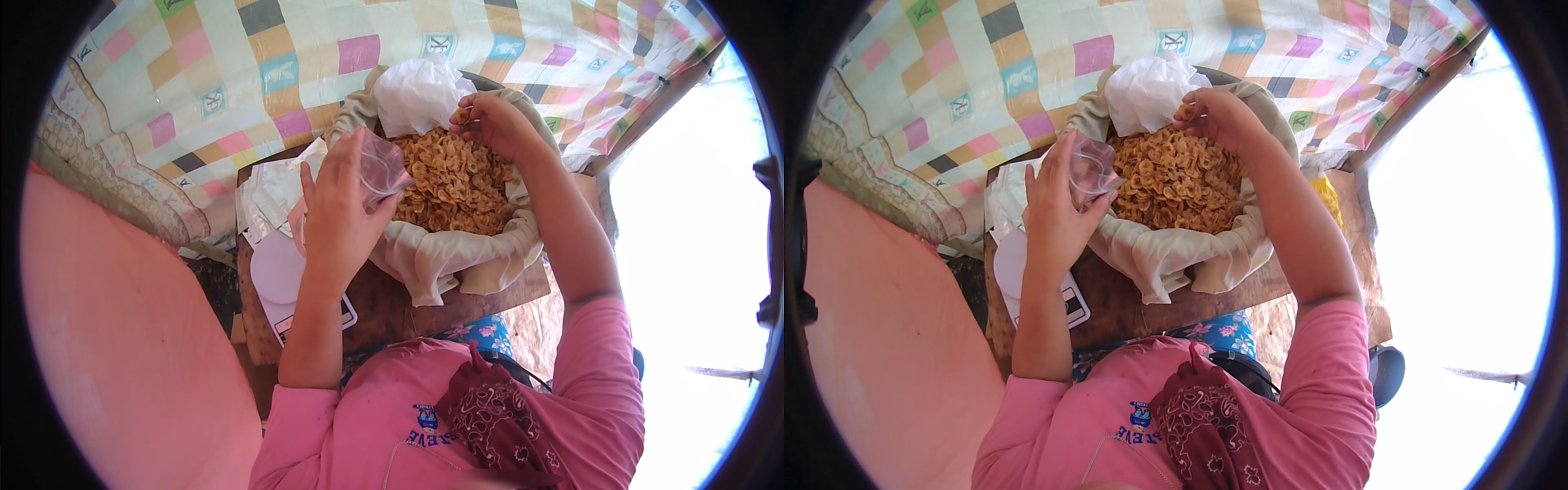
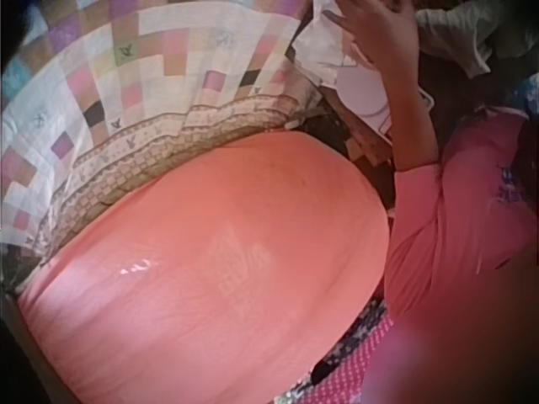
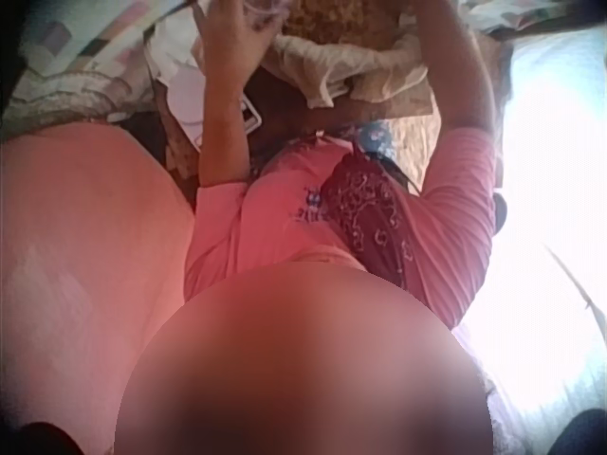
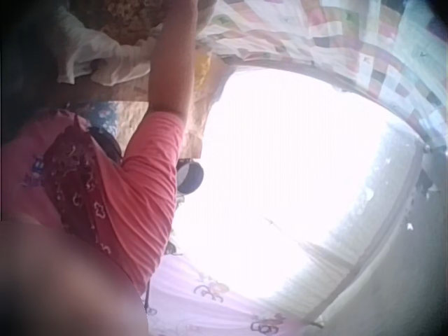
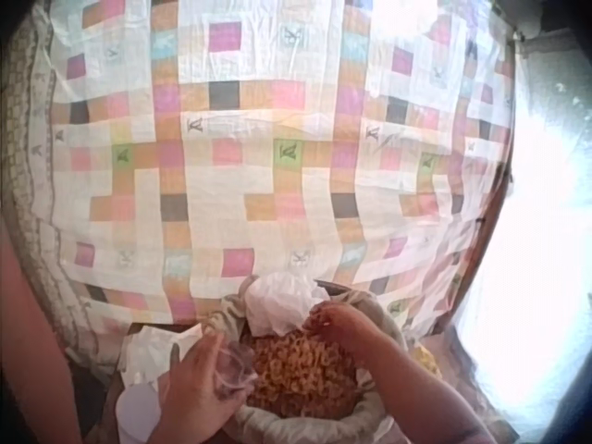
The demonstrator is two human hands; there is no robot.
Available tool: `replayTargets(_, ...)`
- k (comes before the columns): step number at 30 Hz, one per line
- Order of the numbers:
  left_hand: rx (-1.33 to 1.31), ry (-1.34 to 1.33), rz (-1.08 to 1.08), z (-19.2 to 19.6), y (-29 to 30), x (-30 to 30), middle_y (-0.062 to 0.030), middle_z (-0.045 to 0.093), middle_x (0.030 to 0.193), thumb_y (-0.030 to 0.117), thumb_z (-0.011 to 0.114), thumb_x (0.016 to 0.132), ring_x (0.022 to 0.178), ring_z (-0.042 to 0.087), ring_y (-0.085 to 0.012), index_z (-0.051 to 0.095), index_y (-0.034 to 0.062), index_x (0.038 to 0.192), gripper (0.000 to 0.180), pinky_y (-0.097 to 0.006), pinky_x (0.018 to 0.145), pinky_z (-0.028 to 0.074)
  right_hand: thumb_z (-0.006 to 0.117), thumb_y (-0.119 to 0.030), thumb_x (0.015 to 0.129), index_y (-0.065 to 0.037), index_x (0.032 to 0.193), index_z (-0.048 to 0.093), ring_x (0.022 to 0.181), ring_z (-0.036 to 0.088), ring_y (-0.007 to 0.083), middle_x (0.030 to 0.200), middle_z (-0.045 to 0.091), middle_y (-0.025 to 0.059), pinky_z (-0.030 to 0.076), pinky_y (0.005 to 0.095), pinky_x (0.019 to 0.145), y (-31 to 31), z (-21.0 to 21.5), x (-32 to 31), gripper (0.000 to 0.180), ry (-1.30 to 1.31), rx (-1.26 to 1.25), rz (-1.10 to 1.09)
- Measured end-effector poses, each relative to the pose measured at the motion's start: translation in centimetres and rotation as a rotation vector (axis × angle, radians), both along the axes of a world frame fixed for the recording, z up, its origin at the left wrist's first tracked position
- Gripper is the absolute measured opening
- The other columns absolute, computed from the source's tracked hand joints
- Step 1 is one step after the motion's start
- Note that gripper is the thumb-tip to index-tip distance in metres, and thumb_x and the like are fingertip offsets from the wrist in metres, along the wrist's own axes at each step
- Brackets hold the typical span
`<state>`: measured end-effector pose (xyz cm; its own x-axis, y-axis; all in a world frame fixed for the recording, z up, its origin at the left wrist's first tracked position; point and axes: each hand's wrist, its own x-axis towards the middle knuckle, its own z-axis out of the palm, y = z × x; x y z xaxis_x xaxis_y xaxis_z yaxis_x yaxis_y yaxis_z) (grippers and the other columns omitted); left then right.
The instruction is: The person scoops dried snack pieces from a cloth-lined basket into small clear plastic bags using their hands. They place filled bags on a digital scale to check weight, then continue filling additional bags.
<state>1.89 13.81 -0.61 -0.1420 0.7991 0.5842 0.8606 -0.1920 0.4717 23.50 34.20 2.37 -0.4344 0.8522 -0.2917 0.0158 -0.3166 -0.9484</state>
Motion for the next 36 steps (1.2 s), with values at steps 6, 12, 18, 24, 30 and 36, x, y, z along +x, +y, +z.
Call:
replayTargets(6,-0.019,0.041,0.047,0.1,0.6,0.0,-0.0119,0.053,0.144,0.022,0.085,0.076,0.134,0.051,-0.0306,0.036,0.0147,0.154,0.092,-0.059,0.118,0.025,0.054,-0.005,0.091,0.008,0.116,0.056,0.103,0.069,0.0289,0.111,0.065,0.0198,0.058,0.036,0.09,-4.1,3.2,-3.2,0.027,0.182,0.183,0.223)
replayTargets(12,0.016,-0.008,0.08,0.5,1.1,-0.2,-0.0131,0.054,0.142,0.023,0.085,0.077,0.134,0.051,-0.0322,0.036,0.0134,0.153,0.091,-0.061,0.117,0.026,0.052,0.003,0.09,-0.001,0.133,0.058,0.128,0.056,0.0161,0.126,0.064,0.0069,0.046,0.029,0.101,-8.6,5.6,-6.9,0.043,-0.053,0.584,0.502)
replayTargets(18,0.052,-0.037,0.069,0.3,1.4,-0.3,-0.0112,0.054,0.143,0.022,0.085,0.077,0.134,0.051,-0.0319,0.039,0.0117,0.151,0.088,-0.062,0.116,0.025,0.049,0.002,0.088,-0.003,0.141,0.054,0.135,0.053,0.0214,0.14,0.058,0.0092,0.039,0.0341,0.111,-7.1,5.0,-5.0,0.053,0.146,0.658,0.534)
replayTargets(24,0.119,-0.079,0.053,0.7,1.4,-1.6,-0.0113,0.055,0.144,0.021,0.085,0.078,0.134,0.051,-0.0314,0.042,0.01,0.149,0.084,-0.06,0.116,0.025,0.069,-0.053,0.089,-0.002,0.149,0.042,0.136,0.051,0.0352,0.142,0.055,0.0246,0.043,0.0415,0.109,-1.1,1.1,-0.8,0.083,-1.253,0.484,0.45)
replayTargets(30,0.139,-0.067,0.069,0.8,1.3,-2.2,-0.0132,0.054,0.144,0.019,0.085,0.078,0.132,0.051,-0.0327,0.042,0.0072,0.149,0.084,-0.054,0.115,0.029,0.076,-0.066,0.075,0.003,0.154,0.026,0.136,0.048,0.0448,0.151,0.038,0.0342,0.04,0.0438,0.112,-6.5,-4.8,-1.7,0.117,-1.163,0.679,0.512)
replayTargets(36,0.169,-0.081,0.052,1.2,0.9,-2.2,-0.0144,0.056,0.14,0.011,0.086,0.076,0.125,0.053,-0.0356,0.045,0.0057,0.147,0.083,-0.045,0.108,0.04,0.08,-0.025,0.078,-0.006,0.134,0.057,0.113,0.063,0.036,0.129,0.06,0.0229,0.052,0.0396,0.096,-5.7,-1.2,-3.6,0.064,-0.964,0.756,0.57)
